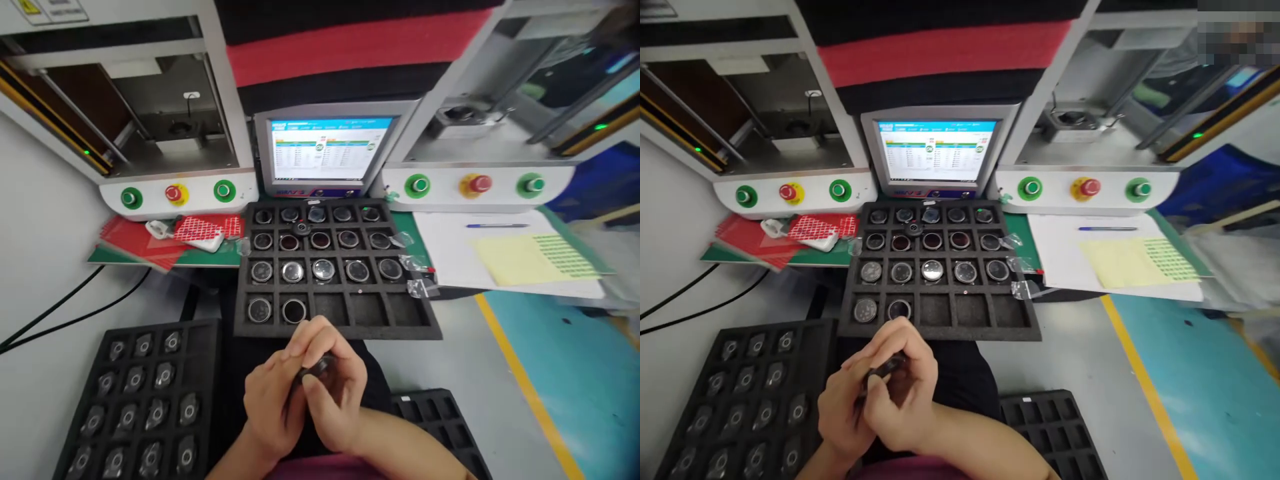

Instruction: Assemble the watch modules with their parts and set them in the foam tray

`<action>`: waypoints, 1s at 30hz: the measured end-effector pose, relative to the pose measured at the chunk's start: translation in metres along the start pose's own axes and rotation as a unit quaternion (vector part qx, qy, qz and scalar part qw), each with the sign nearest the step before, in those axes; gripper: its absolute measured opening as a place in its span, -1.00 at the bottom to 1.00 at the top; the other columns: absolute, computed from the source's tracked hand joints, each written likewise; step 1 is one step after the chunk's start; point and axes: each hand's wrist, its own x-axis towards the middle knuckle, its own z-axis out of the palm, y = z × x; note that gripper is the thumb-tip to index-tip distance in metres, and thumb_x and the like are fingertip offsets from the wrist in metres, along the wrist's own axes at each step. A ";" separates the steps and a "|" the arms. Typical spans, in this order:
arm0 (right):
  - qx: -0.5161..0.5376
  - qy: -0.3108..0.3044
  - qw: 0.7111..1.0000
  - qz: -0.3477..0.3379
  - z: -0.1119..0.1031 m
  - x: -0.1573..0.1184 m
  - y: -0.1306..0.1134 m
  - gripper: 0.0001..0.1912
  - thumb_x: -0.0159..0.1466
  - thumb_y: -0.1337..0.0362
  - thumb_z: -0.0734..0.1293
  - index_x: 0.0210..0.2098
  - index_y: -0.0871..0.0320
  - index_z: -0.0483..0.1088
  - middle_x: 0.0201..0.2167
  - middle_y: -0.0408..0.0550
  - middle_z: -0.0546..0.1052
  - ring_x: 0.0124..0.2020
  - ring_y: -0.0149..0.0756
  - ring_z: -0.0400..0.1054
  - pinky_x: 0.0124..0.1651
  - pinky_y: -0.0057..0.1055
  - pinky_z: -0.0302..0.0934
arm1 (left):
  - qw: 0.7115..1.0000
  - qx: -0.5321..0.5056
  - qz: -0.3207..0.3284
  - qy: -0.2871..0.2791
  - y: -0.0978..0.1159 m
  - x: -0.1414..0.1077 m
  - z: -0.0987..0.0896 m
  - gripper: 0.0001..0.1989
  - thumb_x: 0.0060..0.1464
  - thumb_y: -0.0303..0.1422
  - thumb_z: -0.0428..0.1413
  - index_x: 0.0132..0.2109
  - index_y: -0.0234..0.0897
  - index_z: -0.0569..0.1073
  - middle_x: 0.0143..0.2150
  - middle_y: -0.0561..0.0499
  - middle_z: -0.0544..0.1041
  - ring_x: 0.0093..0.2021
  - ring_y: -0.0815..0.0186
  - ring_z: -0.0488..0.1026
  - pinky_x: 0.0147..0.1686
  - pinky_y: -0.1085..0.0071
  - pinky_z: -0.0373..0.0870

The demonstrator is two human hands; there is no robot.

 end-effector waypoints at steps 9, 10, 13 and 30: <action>-0.024 0.043 0.999 0.008 -0.006 -0.005 -0.001 -0.91 0.34 0.39 0.28 -0.30 0.10 0.37 -0.32 -0.11 0.38 -0.38 -0.36 0.45 -0.42 -0.37 0.54 | 1.000 -0.027 -0.005 -0.009 0.003 -0.006 0.006 -0.68 0.43 -0.36 -0.09 0.11 -0.34 0.49 -0.21 -0.11 0.72 -0.31 0.31 0.68 -0.29 0.51 0.56; -0.019 0.035 0.999 0.024 -0.009 -0.006 -0.001 -0.92 0.35 0.38 0.29 -0.26 0.10 0.41 -0.29 -0.10 0.39 -0.35 -0.35 0.46 -0.37 -0.34 0.57 | 0.999 -0.038 -0.027 -0.011 0.004 -0.006 0.006 -0.70 0.43 -0.37 -0.07 0.10 -0.35 0.50 -0.22 -0.11 0.72 -0.30 0.31 0.68 -0.28 0.53 0.56; -0.017 -0.036 0.997 0.062 -0.021 -0.005 -0.001 -0.88 0.37 0.34 0.35 -0.10 0.07 0.48 -0.19 -0.05 0.47 -0.22 -0.28 0.51 -0.21 -0.24 0.61 | 0.993 -0.075 -0.087 -0.012 0.007 -0.005 0.004 -0.74 0.43 -0.37 -0.04 0.05 -0.33 0.52 -0.23 -0.07 0.72 -0.31 0.35 0.68 -0.27 0.56 0.56; -0.142 -0.143 0.974 0.103 -0.081 0.024 -0.008 -0.53 0.25 0.09 0.54 0.12 0.02 0.54 -0.06 0.07 0.67 -0.05 -0.13 0.61 0.04 -0.19 0.54 | 0.516 -0.673 -0.503 -0.166 -0.016 0.023 0.031 -0.54 -0.08 0.04 0.42 -0.36 -0.30 0.58 -0.40 -0.09 0.65 -0.45 0.31 0.59 -0.34 0.44 0.56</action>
